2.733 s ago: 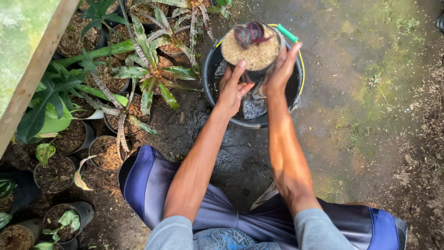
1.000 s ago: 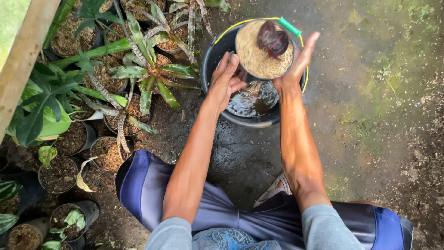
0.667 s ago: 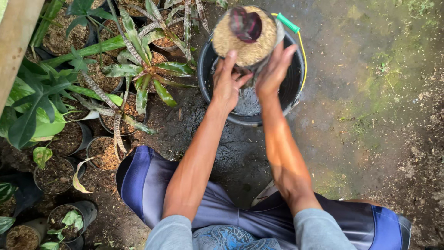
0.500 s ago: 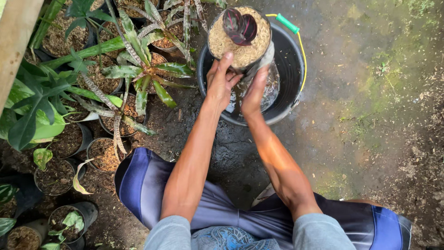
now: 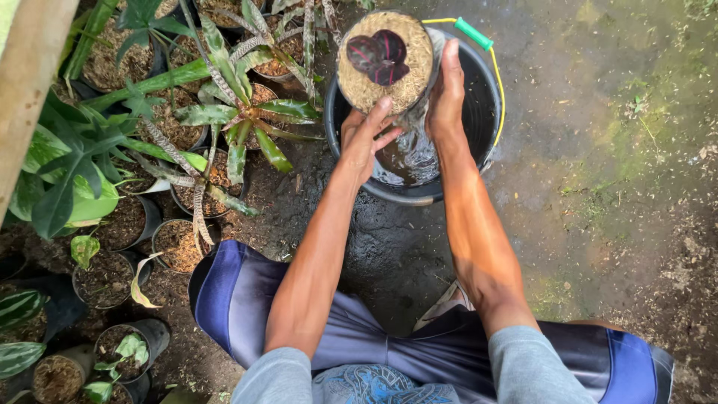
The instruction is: The person sits on the ground and repeatedly cleans the exterior of small potted plants using a cloth and water from a bucket. They wipe each pot, rinse the cloth, and return the pot to a nearby shelf.
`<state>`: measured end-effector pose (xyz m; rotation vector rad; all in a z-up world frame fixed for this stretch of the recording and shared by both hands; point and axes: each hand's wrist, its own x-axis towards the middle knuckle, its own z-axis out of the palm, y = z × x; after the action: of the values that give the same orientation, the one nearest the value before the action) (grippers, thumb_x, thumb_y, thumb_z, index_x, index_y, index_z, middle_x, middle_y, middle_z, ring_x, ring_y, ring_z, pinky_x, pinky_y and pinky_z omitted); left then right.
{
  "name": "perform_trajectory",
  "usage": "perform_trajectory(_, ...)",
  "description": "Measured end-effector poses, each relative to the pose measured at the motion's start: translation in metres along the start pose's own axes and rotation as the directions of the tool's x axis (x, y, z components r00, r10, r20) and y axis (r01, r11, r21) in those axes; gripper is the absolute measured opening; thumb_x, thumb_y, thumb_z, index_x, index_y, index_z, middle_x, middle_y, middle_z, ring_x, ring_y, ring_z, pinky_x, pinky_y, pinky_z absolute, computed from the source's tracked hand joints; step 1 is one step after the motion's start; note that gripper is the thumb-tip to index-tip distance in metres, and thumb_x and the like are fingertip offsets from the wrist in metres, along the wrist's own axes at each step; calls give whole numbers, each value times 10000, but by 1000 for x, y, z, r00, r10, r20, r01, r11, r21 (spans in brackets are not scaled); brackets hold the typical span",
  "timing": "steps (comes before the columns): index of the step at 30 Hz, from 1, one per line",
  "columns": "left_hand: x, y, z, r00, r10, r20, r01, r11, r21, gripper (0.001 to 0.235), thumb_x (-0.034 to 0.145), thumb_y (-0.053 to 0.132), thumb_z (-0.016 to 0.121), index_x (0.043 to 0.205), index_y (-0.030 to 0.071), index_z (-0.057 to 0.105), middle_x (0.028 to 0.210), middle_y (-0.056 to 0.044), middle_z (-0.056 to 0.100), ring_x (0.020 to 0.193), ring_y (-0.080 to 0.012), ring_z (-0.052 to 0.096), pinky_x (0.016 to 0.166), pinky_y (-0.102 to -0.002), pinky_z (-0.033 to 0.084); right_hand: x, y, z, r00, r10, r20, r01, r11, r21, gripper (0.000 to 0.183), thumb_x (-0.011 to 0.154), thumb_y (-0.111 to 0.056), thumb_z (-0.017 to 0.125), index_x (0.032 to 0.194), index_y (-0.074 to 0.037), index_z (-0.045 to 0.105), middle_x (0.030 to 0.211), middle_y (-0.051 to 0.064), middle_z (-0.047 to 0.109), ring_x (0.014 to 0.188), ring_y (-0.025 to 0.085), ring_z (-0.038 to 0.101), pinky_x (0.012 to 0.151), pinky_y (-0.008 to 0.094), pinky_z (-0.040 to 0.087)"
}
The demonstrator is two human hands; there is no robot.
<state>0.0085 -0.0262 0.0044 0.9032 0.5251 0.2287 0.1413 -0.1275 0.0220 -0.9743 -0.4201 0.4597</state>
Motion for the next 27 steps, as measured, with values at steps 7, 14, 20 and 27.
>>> perform_trajectory(7, 11, 0, 2, 987, 119, 109, -103, 985, -142, 1021, 822, 513, 782, 1610, 176, 228, 1591, -119, 397, 1442, -362, 436, 1146, -582, 389, -43, 0, 23, 968, -56, -243, 95, 983, 154, 844, 1071, -652, 278, 1563, 19, 413, 1591, 172, 485, 1500, 300, 434, 1272, 417, 318)
perform_trajectory(14, 11, 4, -3, 984, 131, 123, -116, 986, -120, 885, 835, 441, 809, 1534, 61, 421, 1505, -183, 526, 1377, -351, 525, 1121, -614, 443, -24, -20, 3, 1000, 14, 1, -14, 979, 201, 972, 1019, -753, 296, 1515, 57, 504, 1529, 220, 551, 1422, 323, 535, 1255, 456, 399)
perform_trajectory(20, 9, 27, 1, 991, -34, 127, 20, 994, 103, 1008, 797, 576, 742, 1596, 142, 308, 1515, -179, 507, 1300, -370, 578, 1064, -554, 460, -5, -44, -27, 928, 338, 157, -355, 930, 98, 860, 967, -691, 388, 1503, -31, 512, 1508, 151, 594, 1397, 275, 598, 1214, 442, 490)
perform_trajectory(27, 40, -7, -15, 986, -155, -69, 162, 979, 123, 921, 931, 701, 521, 1654, 195, 255, 1454, -297, 543, 1250, -398, 624, 1034, -519, 514, -28, -54, -35, 979, 195, -66, -172, 951, 256, 586, 1002, -474, 537, 1364, -18, 604, 1283, 150, 681, 1176, 286, 666, 1070, 477, 550)
